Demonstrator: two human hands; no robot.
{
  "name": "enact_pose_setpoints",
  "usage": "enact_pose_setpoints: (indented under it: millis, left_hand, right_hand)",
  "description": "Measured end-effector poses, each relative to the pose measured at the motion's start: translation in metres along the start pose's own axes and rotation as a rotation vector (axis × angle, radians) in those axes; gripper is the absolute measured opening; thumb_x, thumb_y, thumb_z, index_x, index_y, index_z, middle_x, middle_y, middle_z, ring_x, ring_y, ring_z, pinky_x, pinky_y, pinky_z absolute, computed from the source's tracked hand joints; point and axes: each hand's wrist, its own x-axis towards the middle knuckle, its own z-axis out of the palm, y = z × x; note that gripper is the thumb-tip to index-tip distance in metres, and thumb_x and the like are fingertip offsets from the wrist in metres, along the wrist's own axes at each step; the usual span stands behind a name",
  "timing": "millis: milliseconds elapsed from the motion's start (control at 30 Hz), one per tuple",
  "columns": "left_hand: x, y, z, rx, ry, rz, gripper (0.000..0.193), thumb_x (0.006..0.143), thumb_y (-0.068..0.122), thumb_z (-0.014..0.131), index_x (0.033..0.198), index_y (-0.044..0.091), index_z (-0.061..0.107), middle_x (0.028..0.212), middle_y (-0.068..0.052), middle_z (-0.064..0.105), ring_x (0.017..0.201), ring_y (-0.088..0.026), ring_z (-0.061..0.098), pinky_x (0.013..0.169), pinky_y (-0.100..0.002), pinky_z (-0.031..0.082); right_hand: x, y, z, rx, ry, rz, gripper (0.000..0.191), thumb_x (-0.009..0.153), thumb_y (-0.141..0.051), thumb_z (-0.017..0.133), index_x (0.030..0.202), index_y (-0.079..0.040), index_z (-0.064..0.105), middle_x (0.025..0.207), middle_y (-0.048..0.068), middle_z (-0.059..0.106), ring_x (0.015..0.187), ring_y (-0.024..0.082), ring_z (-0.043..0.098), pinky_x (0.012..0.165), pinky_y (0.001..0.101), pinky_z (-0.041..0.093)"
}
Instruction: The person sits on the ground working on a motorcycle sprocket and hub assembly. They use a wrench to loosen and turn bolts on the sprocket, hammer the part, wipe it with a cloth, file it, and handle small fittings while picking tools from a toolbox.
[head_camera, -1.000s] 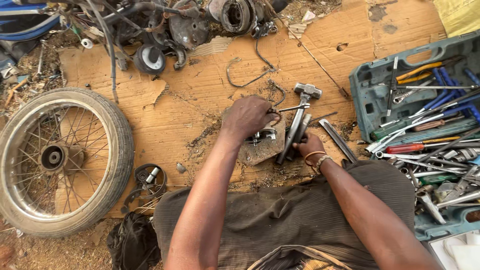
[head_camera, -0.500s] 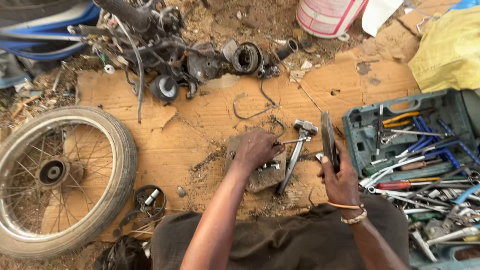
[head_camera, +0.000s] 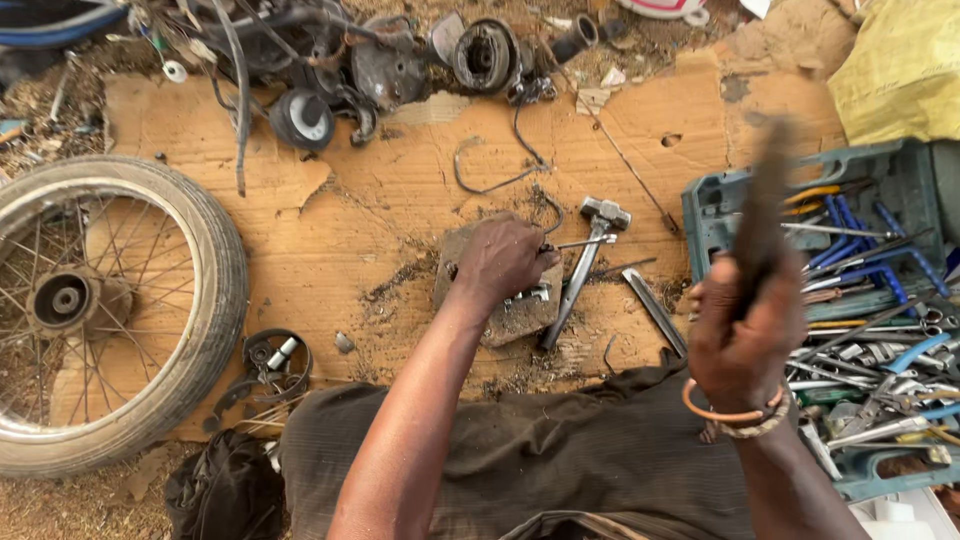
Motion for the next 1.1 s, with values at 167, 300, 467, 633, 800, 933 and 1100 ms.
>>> enact_pose_setpoints:
  millis: [167,300,467,633,800,933,1100]
  left_hand:
    - [0.006,0.001,0.005,0.015,-0.045,-0.011,0.044,0.092,0.047,0.07,0.071,0.009,0.072,0.063,-0.01,0.065,0.076,-0.026,0.067,0.076,-0.044,0.055]
    - [0.007,0.0,0.009,-0.057,-0.038,-0.003,0.038,0.095,0.037,0.069,0.071,0.008,0.072,0.066,-0.011,0.068,0.079,-0.025,0.068,0.081,-0.043,0.056]
    - [-0.001,-0.006,0.01,-0.055,0.067,0.052,0.035,0.088,0.037,0.073,0.071,0.007,0.072,0.069,-0.01,0.068,0.079,-0.027,0.068,0.078,-0.046,0.055]
    - [0.004,0.006,0.008,0.022,-0.143,-0.044,0.049,0.101,0.042,0.067,0.069,0.006,0.074,0.066,-0.012,0.068,0.079,-0.025,0.068,0.101,-0.046,0.051]
    - [0.004,0.003,0.005,0.01,-0.04,0.013,0.035,0.092,0.037,0.071,0.075,0.007,0.075,0.068,-0.012,0.068,0.08,-0.028,0.068,0.081,-0.047,0.052]
    - [-0.001,0.0,0.012,-0.038,0.065,0.032,0.032,0.09,0.034,0.073,0.074,0.006,0.075,0.072,-0.013,0.069,0.081,-0.028,0.068,0.081,-0.047,0.053]
    - [0.003,0.004,0.02,0.02,-0.027,0.011,0.027,0.09,0.026,0.07,0.072,0.007,0.074,0.069,-0.012,0.069,0.081,-0.027,0.067,0.076,-0.047,0.055]
  right_hand:
    - [-0.003,0.006,0.032,-0.321,-0.411,0.178,0.058,0.107,-0.01,0.049,0.163,0.002,0.04,0.14,0.016,0.065,0.051,0.017,0.058,0.046,0.0278,0.053]
    - [0.009,0.0,0.012,-0.153,-0.311,0.298,0.03,0.114,-0.022,0.056,0.132,0.001,0.051,0.082,0.01,0.062,0.064,0.014,0.059,0.051,0.0303,0.048]
    - [0.021,-0.013,0.002,0.287,0.164,0.042,0.035,0.121,-0.025,0.049,0.139,-0.001,0.032,0.084,0.006,0.057,0.065,0.013,0.054,0.054,0.0278,0.048]
    - [0.006,-0.008,0.047,-0.412,-0.842,0.573,0.025,0.11,-0.022,0.049,0.12,0.001,0.049,0.07,0.008,0.055,0.052,0.022,0.052,0.046,0.042,0.046]
    - [-0.004,0.008,0.006,0.044,-0.165,0.239,0.025,0.111,-0.02,0.05,0.121,0.002,0.052,0.082,0.003,0.066,0.061,0.013,0.063,0.051,0.0282,0.051]
    - [0.0,0.018,0.031,0.374,0.101,0.225,0.019,0.122,-0.022,0.048,0.122,-0.003,0.047,0.078,0.007,0.057,0.064,0.008,0.056,0.056,0.0278,0.047]
    - [0.004,0.022,0.034,-0.475,-0.641,0.41,0.032,0.109,-0.038,0.055,0.116,-0.006,0.055,0.068,0.019,0.065,0.058,0.027,0.059,0.056,0.0435,0.045]
